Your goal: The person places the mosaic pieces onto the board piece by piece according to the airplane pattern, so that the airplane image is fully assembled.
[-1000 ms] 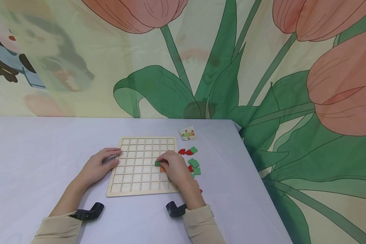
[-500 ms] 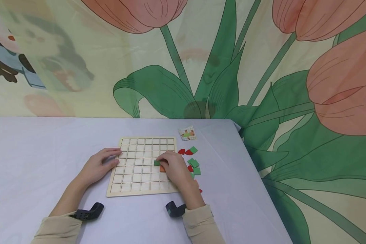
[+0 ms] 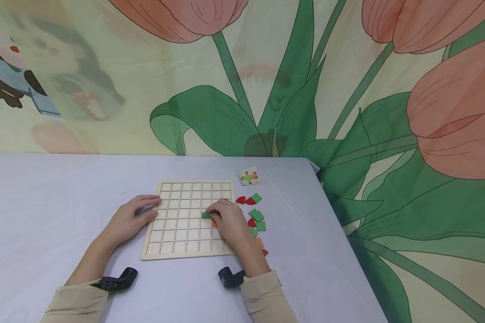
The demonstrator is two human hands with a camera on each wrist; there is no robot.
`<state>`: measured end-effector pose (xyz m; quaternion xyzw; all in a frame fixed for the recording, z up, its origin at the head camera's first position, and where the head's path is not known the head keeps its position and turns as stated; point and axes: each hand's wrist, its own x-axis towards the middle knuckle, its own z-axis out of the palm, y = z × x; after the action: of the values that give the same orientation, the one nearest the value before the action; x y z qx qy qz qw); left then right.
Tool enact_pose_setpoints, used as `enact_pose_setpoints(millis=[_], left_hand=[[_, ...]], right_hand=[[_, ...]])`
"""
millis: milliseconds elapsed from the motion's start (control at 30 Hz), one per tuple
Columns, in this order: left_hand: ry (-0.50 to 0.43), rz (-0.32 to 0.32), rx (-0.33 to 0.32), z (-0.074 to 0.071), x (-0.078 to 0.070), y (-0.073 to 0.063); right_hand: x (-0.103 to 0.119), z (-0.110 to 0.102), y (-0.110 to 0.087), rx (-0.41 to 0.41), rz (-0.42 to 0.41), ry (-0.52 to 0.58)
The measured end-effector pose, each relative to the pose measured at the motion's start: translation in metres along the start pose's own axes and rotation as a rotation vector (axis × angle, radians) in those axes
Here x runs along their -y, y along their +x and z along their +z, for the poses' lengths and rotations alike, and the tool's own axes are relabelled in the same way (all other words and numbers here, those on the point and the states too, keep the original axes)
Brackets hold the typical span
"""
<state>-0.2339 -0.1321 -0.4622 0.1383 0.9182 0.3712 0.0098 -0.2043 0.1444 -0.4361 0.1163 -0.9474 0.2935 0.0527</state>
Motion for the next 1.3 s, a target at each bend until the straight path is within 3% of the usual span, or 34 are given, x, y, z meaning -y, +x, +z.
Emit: enact_pose_setpoints(millis=[767, 1300], left_hand=[[0.001, -0.001, 0.003, 0.0008, 0.0007, -0.0005], [0.003, -0.002, 0.000, 0.0006, 0.0009, 0.0008]], right_hand=[[0.0009, 0.0032, -0.0001, -0.026, 0.009, -0.009], [0.0017, 0.0050, 0.0005, 0.001, 0.041, -0.034]])
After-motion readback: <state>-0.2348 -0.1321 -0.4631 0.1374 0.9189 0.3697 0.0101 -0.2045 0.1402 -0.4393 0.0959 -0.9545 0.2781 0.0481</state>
